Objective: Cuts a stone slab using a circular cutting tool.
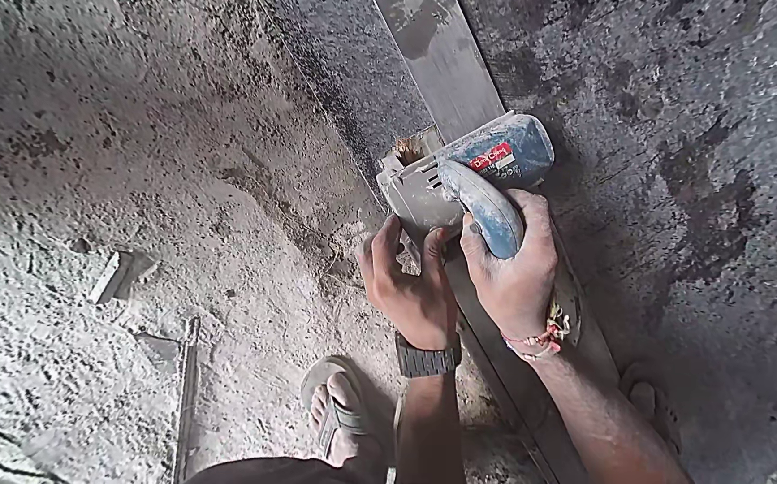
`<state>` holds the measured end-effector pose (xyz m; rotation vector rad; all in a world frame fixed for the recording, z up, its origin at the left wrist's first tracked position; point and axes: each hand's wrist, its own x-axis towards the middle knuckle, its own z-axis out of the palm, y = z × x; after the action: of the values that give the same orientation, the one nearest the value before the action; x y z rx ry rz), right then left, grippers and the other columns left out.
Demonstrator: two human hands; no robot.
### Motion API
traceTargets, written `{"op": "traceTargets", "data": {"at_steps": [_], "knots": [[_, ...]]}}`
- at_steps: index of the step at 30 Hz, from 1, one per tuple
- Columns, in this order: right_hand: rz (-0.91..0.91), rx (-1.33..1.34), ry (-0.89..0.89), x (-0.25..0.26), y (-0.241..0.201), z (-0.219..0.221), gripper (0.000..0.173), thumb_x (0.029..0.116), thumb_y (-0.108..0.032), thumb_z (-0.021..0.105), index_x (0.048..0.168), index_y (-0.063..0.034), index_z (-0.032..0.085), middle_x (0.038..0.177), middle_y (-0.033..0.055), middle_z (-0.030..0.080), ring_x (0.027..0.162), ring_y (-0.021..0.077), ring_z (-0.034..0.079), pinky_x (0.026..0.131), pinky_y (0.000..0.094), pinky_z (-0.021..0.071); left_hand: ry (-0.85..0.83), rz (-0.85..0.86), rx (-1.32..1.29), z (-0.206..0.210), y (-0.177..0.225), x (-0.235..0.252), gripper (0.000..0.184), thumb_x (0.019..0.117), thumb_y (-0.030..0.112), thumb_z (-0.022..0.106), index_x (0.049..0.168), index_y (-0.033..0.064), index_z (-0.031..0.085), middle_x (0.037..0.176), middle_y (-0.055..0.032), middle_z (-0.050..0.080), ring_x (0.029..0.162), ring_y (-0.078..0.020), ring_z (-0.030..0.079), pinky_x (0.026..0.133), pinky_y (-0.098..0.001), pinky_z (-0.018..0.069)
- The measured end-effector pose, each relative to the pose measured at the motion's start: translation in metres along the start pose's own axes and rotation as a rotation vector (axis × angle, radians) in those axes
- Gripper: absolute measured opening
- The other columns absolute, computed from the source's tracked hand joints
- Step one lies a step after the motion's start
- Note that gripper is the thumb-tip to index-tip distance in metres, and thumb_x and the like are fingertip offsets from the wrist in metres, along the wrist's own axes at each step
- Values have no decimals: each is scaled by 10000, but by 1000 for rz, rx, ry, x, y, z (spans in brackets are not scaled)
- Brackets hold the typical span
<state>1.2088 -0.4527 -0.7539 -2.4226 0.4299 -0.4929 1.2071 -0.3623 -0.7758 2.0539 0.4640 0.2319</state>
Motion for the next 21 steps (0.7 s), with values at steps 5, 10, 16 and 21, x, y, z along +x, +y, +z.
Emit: {"op": "traceTargets", "data": {"at_steps": [5,10,16,21], "knots": [[4,-3,8,3,-2,2,433,856,-205,743,1209,3,603,976,88,700,849,80,679,747,235,567,-1,4,4,0,0,3,491,811,240,858,1209,3,695,1067,-91,642,894,-91,601,739,-203,498],[1,3,-2,5,-3,4,433,870,-215,736,1219,2,598,992,91,701,865,80,681,751,240,571,2,6,-11,1,-1,6,487,812,246,860,1204,10,694,1088,-88,645,942,-102,612,771,-217,514],[1,17,-5,10,-5,7,407,876,-197,731,1208,-5,597,988,82,694,855,69,675,740,227,567,9,5,-29,3,-1,10,494,817,255,860,1213,12,692,1096,-83,643,996,-110,618,800,-216,522],[-1,5,-7,13,-5,9,425,871,-209,730,1220,-10,592,983,83,696,848,81,677,726,242,564,20,19,-19,4,0,14,487,817,258,859,1205,12,697,1082,-73,647,966,-98,617,790,-214,515]]}}
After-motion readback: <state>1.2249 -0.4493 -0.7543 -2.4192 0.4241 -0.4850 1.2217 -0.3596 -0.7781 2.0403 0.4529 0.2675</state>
